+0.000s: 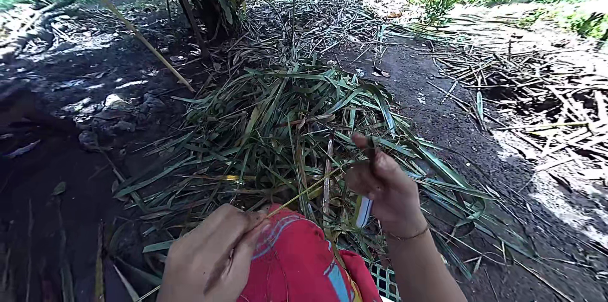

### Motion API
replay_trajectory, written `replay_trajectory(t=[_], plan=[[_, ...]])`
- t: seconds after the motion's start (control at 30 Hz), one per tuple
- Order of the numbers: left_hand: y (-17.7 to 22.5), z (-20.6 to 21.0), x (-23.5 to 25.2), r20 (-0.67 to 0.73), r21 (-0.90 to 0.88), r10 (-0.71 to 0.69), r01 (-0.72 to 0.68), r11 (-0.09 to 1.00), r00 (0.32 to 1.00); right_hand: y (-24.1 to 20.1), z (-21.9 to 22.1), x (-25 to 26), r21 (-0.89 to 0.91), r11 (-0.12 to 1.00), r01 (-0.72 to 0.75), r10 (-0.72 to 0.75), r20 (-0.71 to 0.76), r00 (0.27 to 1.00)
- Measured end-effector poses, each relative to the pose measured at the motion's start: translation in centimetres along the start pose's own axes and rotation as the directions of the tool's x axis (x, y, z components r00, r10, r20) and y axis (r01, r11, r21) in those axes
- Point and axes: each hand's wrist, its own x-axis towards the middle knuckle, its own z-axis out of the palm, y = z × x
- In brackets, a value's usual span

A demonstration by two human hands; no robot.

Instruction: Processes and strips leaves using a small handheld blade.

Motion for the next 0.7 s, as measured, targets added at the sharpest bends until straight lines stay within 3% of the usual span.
replay_trajectory(t=[0.07,0.13,0.27,0.33,0.4,0.5,0.6,0.7], plan=[[0.1,-1.0,-0.6,0.011,0.053,-0.013,0.013,0.999,1.0,-1.4,-1.9,0.9,-0.016,0.997,0.077,-0.079,-0.139,0.987],[0.0,-1.3,-1.0,0.02,0.113,-0.008,0.006,0.994,1.0,-1.9,-2.2,1.0,-0.012,0.998,0.061,-0.062,-0.158,0.985],[-0.2,-0.4,-0.9,-0.019,0.184,0.067,-0.063,0.981,0.998,0.0,2.1,-0.8,0.037,0.978,-0.203,0.199,0.092,0.976],[-0.1,0.0,-0.8,-0.036,0.163,0.105,-0.097,0.982,0.994,1.0,4.0,-1.4,0.05,0.965,-0.257,0.242,0.212,0.947],[0.1,-0.2,-0.9,-0.042,0.138,0.107,-0.1,0.985,0.993,1.3,4.5,-1.4,0.048,0.973,-0.228,0.212,0.223,0.952],[0.1,-1.4,-1.4,-0.014,0.093,0.069,-0.067,0.993,0.998,0.3,2.2,-0.5,0.015,0.996,-0.083,0.081,0.096,0.992],[-0.7,-2.7,-2.3,0.0,0.068,0.027,-0.027,0.997,1.0,-2.1,-1.9,0.8,-0.056,0.995,0.087,-0.094,-0.14,0.986],[-1.4,-3.0,-2.6,0.017,0.042,0.0,0.0,0.999,1.0,-2.7,-2.2,0.8,-0.067,0.995,0.073,-0.083,-0.168,0.982]])
